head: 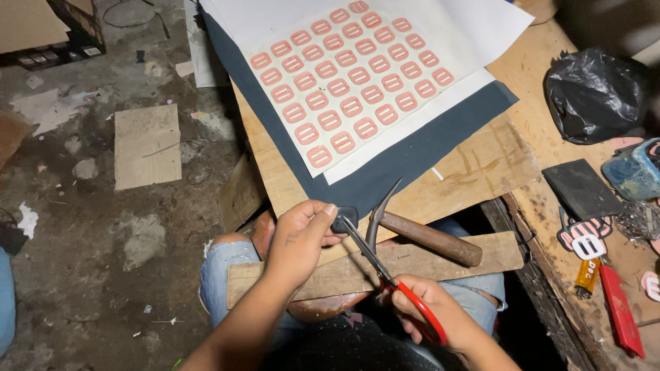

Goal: The person cuts small black rubber pieces with scissors, then uses a hammer to press a pink and white label onto each piece. The finished labels are placed on the workbench.

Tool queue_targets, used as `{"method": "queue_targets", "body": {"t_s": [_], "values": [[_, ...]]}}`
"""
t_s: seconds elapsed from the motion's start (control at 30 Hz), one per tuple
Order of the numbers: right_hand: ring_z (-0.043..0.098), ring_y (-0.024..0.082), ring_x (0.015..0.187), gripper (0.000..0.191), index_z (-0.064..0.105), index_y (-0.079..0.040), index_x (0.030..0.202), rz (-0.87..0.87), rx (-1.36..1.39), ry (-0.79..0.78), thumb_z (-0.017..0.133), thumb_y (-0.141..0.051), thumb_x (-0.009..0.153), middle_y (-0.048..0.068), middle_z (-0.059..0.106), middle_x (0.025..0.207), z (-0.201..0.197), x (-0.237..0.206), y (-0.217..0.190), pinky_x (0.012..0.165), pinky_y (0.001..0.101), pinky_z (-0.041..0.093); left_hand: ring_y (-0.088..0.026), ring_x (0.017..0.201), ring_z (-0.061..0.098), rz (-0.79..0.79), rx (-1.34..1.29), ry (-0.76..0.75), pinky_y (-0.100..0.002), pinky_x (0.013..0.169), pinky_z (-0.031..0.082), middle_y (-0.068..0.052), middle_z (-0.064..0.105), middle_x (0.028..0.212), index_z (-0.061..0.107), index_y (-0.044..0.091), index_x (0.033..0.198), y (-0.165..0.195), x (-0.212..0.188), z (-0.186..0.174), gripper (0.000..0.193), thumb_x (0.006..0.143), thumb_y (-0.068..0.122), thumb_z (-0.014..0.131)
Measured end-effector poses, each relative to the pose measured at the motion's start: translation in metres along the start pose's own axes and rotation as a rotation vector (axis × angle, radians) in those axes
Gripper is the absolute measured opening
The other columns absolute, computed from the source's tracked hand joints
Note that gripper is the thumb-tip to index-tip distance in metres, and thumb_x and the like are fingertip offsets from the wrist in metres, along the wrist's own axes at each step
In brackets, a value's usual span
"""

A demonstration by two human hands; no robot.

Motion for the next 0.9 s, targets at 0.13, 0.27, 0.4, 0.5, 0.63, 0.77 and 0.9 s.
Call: {"method": "queue_targets", "body": {"t_s": [0.13, 0.27, 0.4, 0.5, 0.63, 0.77, 0.9], "values": [[0.055, 0.009, 0.051, 0.027, 0.071, -0.006, 0.102, 0.091, -0.131, 0.091, 0.068, -0.031, 0.092, -0.002, 0.058, 0.068, -0.006, 0.000, 0.008, 0.041, 0.0239, 0.045, -0.016, 0.081, 0.075, -0.019, 0.102, -0.007, -0.029, 0.077, 0.060, -0.011, 0.077, 0.091, 0.070, -0.002, 0.100, 0.002, 0.000, -0.001, 0.029, 0.099, 0.025, 0.058], [0.056, 0.009, 0.050, 0.024, 0.071, -0.008, 0.098, 0.122, -0.217, 0.136, 0.069, -0.030, 0.091, -0.003, 0.058, 0.066, -0.006, -0.003, 0.006, 0.041, 0.0242, 0.046, -0.016, 0.081, 0.074, 0.002, 0.099, 0.004, -0.028, 0.076, 0.059, -0.010, 0.077, 0.091, 0.071, -0.002, 0.098, 0.002, -0.001, -0.003, 0.027, 0.099, 0.023, 0.060], [0.054, 0.009, 0.049, 0.023, 0.069, -0.007, 0.093, 0.139, -0.260, 0.151, 0.069, -0.030, 0.092, -0.003, 0.056, 0.064, -0.007, -0.004, 0.005, 0.041, 0.0241, 0.045, -0.013, 0.080, 0.072, 0.044, 0.120, 0.004, -0.027, 0.075, 0.058, -0.009, 0.076, 0.088, 0.071, -0.001, 0.096, -0.001, 0.000, -0.005, 0.025, 0.098, 0.022, 0.061], [0.053, 0.009, 0.046, 0.021, 0.069, -0.008, 0.092, 0.153, -0.307, 0.174, 0.069, -0.029, 0.092, -0.002, 0.057, 0.062, -0.012, -0.004, 0.010, 0.040, 0.0243, 0.043, -0.012, 0.076, 0.067, 0.077, 0.108, -0.004, -0.026, 0.071, 0.054, -0.007, 0.073, 0.082, 0.071, 0.000, 0.093, -0.005, 0.000, -0.008, 0.023, 0.099, 0.020, 0.062], [0.053, 0.007, 0.054, 0.021, 0.069, -0.006, 0.090, -0.039, -0.371, 0.126, 0.073, -0.027, 0.095, -0.001, 0.059, 0.067, -0.007, 0.001, 0.004, 0.046, 0.0234, 0.045, -0.014, 0.067, 0.055, 0.002, 0.144, 0.061, -0.026, 0.061, 0.043, -0.010, 0.065, 0.076, 0.067, -0.002, 0.090, -0.023, 0.002, -0.019, 0.020, 0.099, 0.016, 0.067], [0.054, 0.013, 0.050, 0.022, 0.068, -0.006, 0.096, 0.111, -0.283, 0.167, 0.072, -0.027, 0.089, 0.002, 0.059, 0.065, -0.010, -0.002, 0.020, 0.046, 0.0280, 0.044, -0.018, 0.079, 0.073, 0.096, -0.106, 0.059, -0.026, 0.066, 0.054, -0.011, 0.070, 0.094, 0.056, -0.003, 0.094, -0.016, 0.006, -0.017, 0.010, 0.094, 0.004, 0.063], [0.060, 0.013, 0.060, 0.046, 0.066, -0.004, 0.112, -0.160, -0.054, -0.100, 0.060, -0.046, 0.095, 0.003, 0.059, 0.071, 0.016, -0.004, -0.009, 0.055, 0.0268, 0.049, -0.019, 0.084, 0.075, 0.015, -0.157, 0.072, -0.025, 0.068, 0.057, -0.013, 0.070, 0.095, 0.056, 0.003, 0.109, -0.014, 0.002, -0.012, 0.021, 0.089, -0.001, 0.061]]}}
Point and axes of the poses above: each hand's wrist, its own x-axis towards the middle knuckle, its own z-axis out of the palm, y = z × x, the point moved 9 cm from there along x, towards the middle knuckle
